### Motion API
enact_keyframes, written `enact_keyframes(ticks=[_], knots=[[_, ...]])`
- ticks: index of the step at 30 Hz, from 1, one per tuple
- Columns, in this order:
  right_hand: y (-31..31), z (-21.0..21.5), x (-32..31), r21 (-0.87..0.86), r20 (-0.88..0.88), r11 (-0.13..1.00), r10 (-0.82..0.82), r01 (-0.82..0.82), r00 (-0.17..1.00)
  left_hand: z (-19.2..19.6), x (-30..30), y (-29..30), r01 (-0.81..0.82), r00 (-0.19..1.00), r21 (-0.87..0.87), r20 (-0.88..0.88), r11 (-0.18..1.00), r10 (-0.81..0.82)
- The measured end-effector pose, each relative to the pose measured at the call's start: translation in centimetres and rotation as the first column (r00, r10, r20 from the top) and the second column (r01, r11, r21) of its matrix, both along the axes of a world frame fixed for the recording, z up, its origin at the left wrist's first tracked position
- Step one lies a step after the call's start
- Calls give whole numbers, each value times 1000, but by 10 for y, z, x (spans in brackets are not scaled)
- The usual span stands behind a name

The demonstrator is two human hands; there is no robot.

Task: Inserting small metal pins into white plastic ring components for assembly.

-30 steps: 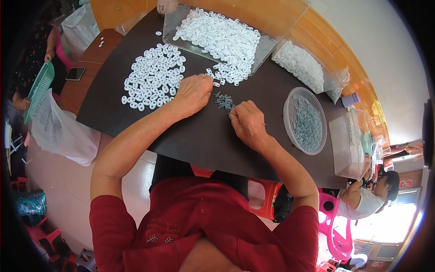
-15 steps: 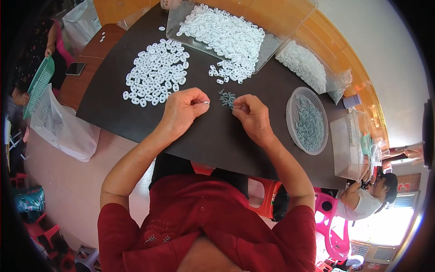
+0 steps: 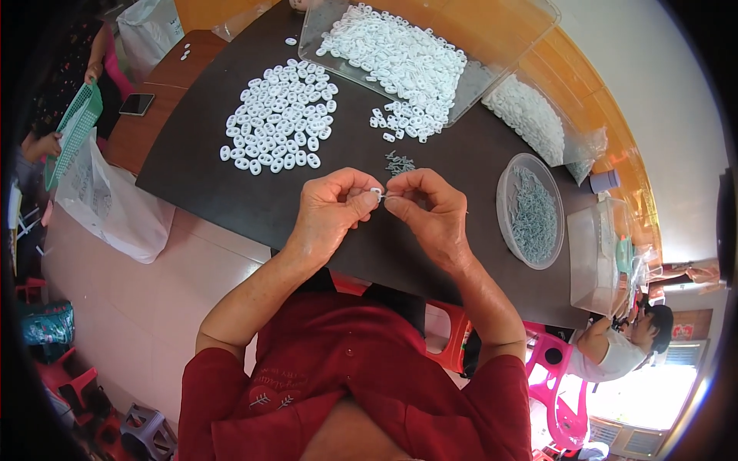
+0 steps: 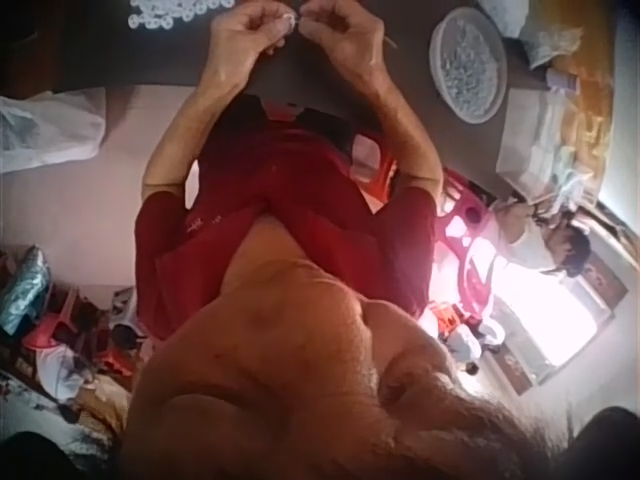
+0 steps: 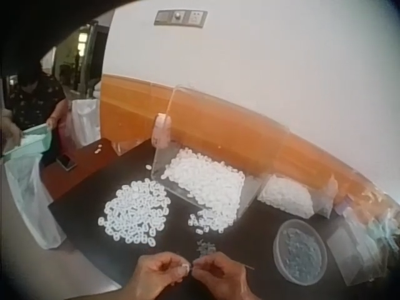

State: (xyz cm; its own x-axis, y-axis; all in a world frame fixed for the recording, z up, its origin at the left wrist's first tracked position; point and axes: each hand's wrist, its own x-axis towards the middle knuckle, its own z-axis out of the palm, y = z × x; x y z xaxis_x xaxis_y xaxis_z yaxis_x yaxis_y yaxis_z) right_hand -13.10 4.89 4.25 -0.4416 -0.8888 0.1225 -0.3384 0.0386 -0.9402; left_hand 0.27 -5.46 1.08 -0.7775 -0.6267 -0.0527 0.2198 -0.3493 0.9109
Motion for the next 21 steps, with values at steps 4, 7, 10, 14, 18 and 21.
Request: enact_keyframes(ticks=[4,7,10,14,18,21], knots=[[0,2,2,8,4,1000,12,-12,1000,-2,0,2,23,1000,-33,0,999,-23],[0,3,3,28,-32,1000,14,-13,999,-3,1,2,20,1000,-76,21,997,-18],[0,5,5,38,-34,999,4,-2,999,-3,-1,4,-9,1000,-105,26,994,12],[-1,5,5,35,-24,999,4,-3,1000,-5,-2,3,-33,999,-98,7,995,34],[-2,3,6,29,-47,999,16,-15,999,-6,-2,3,-36,999,-112,25,993,39],[-3,1,6,31,-52,999,11,-10,999,-9,-2,4,-39,998,-133,38,990,45]])
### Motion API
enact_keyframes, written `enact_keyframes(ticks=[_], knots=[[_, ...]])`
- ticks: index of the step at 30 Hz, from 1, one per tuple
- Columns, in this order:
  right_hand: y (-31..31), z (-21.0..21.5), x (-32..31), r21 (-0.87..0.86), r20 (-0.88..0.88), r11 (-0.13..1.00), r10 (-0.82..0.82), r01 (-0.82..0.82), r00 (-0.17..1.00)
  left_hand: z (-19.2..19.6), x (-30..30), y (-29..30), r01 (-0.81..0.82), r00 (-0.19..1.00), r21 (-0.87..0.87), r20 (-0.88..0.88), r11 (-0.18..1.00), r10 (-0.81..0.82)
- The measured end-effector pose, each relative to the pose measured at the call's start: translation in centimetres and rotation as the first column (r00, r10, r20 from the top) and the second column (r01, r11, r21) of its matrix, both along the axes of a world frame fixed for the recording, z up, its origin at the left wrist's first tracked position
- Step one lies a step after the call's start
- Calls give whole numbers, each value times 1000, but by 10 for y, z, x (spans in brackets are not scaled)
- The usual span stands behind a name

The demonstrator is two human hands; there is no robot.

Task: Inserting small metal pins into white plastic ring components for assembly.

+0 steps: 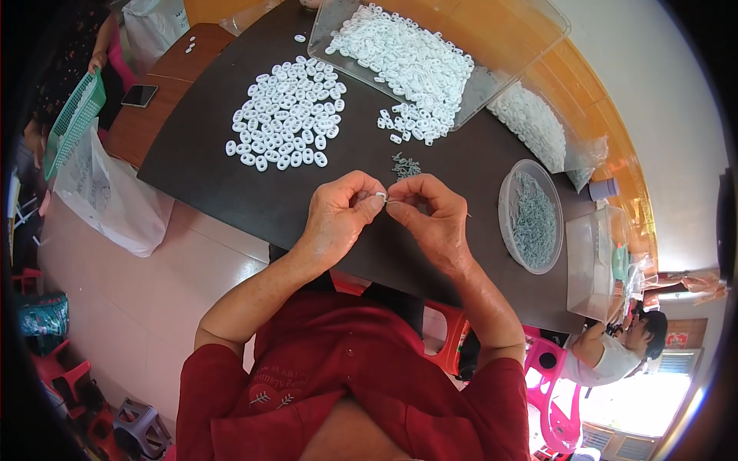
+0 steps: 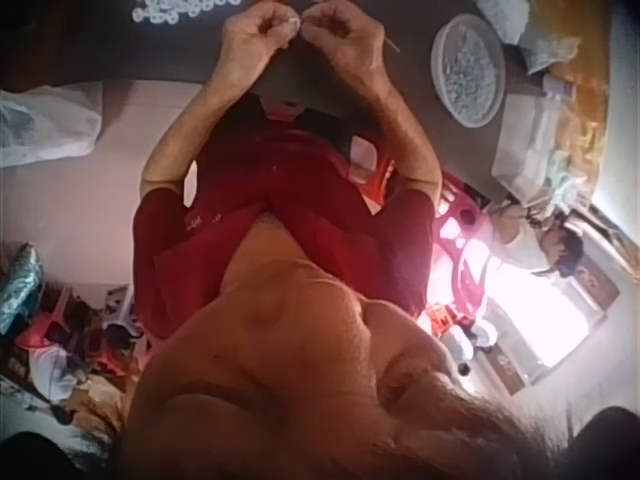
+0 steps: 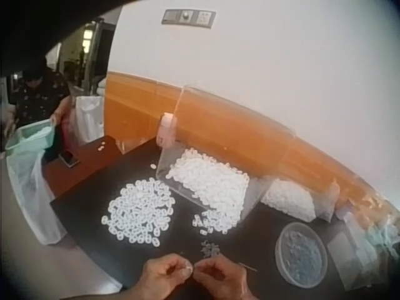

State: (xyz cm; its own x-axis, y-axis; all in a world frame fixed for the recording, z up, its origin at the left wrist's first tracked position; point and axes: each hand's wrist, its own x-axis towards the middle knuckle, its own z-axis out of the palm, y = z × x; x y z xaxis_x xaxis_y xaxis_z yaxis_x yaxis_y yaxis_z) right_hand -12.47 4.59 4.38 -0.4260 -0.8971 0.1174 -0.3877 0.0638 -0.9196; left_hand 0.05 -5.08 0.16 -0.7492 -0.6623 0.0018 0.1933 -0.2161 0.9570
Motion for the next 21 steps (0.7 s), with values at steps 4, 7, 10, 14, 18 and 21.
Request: enact_keyframes(ticks=[4,7,10,14,18,21], knots=[[-1,-2,2,9,19,1000,-9,9,1000,-5,-1,5,-81,997,-136,-6,987,81],[-2,-5,3,8,40,1000,-24,24,999,-11,-4,9,-153,988,-259,-19,954,153],[-3,-5,5,14,84,999,-36,35,996,-12,-4,8,-165,986,-233,-38,958,160],[-6,-6,6,-46,158,997,-60,68,986,-3,2,1,-45,993,48,-106,998,49],[-8,-4,10,-80,151,996,-32,45,988,-2,5,0,-42,993,101,-104,994,53],[-7,-11,8,-88,93,996,-17,25,996,-3,5,2,-51,991,110,-121,993,64]])
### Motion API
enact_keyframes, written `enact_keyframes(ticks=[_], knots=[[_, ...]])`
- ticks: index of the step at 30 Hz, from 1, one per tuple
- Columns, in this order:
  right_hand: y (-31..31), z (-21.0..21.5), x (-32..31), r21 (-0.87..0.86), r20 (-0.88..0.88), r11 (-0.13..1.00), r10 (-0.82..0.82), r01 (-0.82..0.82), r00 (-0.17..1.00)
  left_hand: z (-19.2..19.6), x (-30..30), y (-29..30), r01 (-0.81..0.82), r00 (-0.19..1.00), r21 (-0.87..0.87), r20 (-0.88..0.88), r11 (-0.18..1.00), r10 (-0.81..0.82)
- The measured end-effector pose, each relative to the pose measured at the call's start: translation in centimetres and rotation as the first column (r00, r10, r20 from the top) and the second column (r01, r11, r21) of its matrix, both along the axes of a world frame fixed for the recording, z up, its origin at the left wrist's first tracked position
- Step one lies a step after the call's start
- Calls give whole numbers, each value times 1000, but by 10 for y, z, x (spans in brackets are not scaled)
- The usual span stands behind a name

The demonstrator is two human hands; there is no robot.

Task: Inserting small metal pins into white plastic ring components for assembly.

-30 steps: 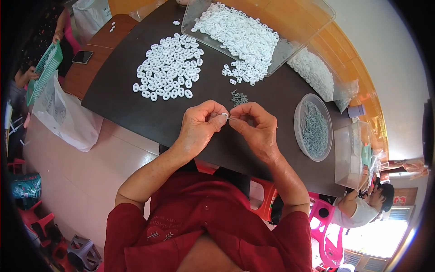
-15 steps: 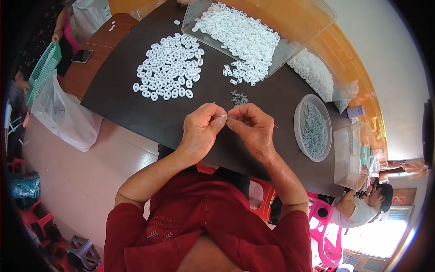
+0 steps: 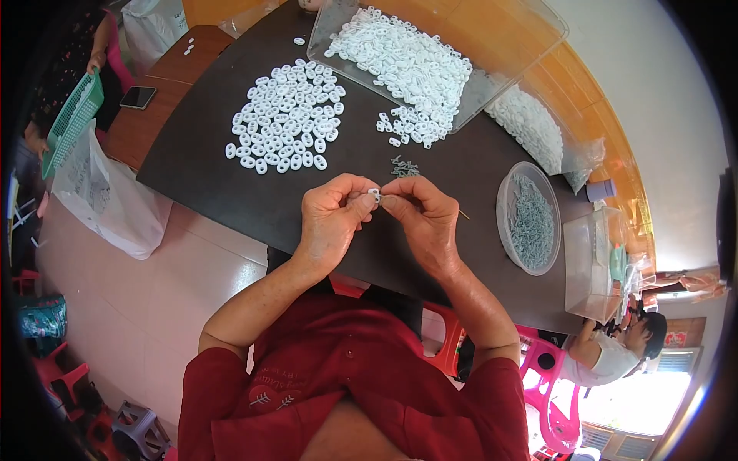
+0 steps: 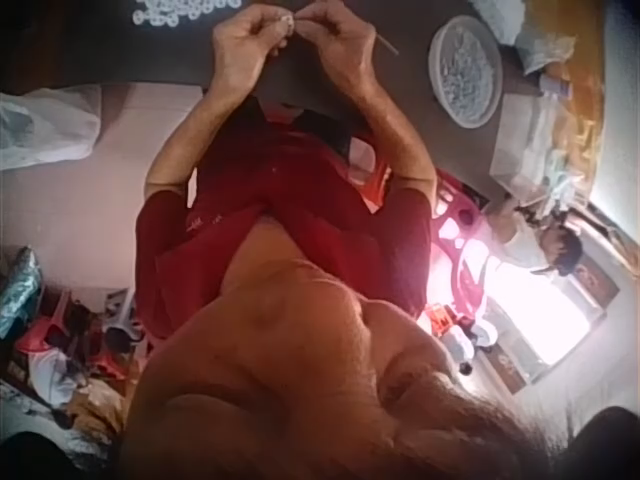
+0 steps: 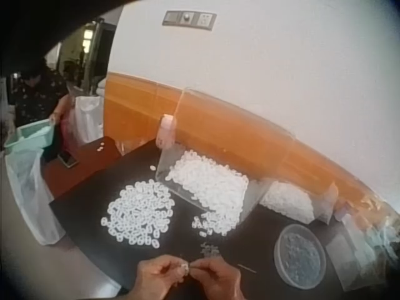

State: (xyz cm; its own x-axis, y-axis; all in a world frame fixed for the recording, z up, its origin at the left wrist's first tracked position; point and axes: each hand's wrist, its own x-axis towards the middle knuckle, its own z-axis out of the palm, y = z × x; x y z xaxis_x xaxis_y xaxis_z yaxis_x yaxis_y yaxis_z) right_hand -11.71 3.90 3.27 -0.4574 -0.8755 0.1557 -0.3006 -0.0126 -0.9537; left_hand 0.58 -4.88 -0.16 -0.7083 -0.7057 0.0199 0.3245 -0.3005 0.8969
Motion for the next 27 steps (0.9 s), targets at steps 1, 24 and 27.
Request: enact_keyframes(ticks=[1,24,27], knots=[[0,-3,-1,6,-41,1000,14,-14,999,0,0,1,-11,1000,-8,11,1000,11],[-28,-1,-68,-32,-464,978,-198,207,864,-12,-1,-2,-49,999,75,-4,996,49],[-43,-17,-103,-60,-652,964,-235,261,720,-13,-2,-4,-46,999,63,26,997,45]])
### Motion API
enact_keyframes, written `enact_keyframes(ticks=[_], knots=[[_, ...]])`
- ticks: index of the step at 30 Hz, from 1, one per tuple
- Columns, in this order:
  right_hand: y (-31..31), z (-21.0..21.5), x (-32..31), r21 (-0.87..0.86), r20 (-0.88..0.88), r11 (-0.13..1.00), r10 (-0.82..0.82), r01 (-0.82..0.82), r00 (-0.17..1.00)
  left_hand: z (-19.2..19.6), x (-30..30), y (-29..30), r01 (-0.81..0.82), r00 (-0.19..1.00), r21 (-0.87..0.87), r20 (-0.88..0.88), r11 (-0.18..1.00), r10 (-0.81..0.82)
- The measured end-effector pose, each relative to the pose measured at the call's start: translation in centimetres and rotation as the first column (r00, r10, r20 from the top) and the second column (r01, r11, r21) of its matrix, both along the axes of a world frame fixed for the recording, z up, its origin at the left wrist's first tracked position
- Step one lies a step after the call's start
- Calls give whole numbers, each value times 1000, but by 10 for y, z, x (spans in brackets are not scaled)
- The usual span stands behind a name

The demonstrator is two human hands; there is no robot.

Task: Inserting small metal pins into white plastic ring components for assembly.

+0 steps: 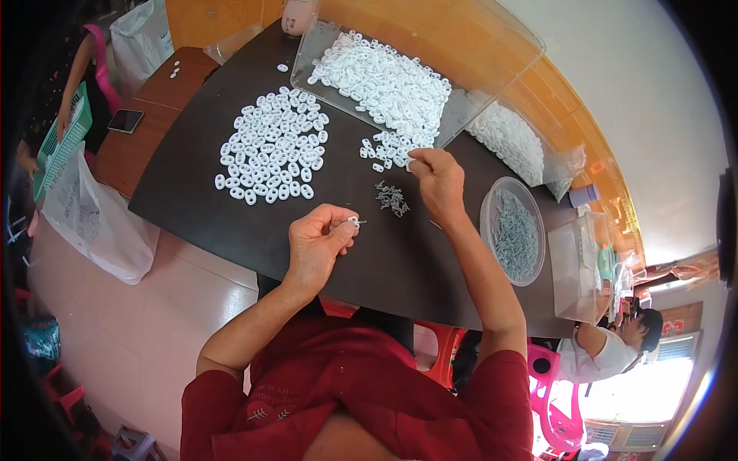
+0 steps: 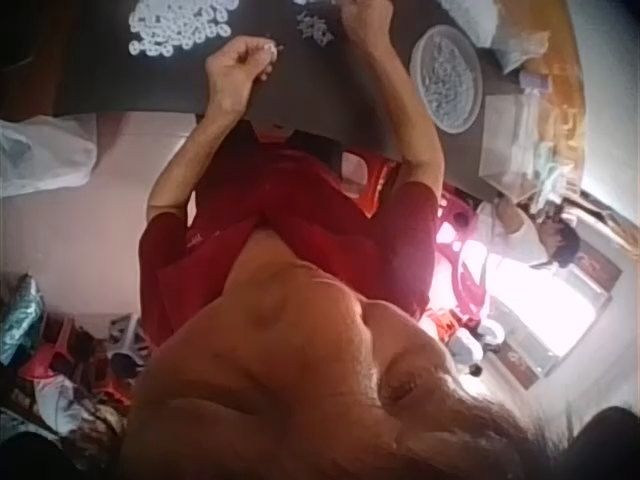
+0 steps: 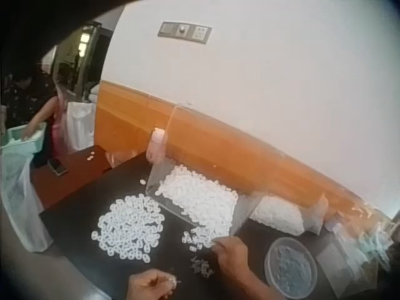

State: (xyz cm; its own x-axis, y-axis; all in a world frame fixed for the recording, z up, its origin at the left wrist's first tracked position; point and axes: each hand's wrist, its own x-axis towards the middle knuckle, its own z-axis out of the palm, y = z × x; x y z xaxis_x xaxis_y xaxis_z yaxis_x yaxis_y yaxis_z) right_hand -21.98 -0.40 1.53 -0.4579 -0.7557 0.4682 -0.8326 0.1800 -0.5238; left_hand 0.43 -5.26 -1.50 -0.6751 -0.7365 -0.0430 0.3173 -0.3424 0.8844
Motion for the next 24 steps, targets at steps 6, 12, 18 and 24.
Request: enact_keyframes(ticks=[6,12,18,24], knots=[[-17,-19,-8,58,-390,998,27,-5,921,1,1,-3,15,999,-16,43,1000,-15],[-17,-16,-2,139,-419,989,109,-55,901,1,1,-4,29,999,-32,43,999,-28],[-14,-13,0,186,-462,979,164,-86,872,1,1,-3,28,999,-27,30,999,-27],[-10,-11,5,174,-363,978,172,-114,916,0,1,-2,27,999,-13,18,1000,-26]])
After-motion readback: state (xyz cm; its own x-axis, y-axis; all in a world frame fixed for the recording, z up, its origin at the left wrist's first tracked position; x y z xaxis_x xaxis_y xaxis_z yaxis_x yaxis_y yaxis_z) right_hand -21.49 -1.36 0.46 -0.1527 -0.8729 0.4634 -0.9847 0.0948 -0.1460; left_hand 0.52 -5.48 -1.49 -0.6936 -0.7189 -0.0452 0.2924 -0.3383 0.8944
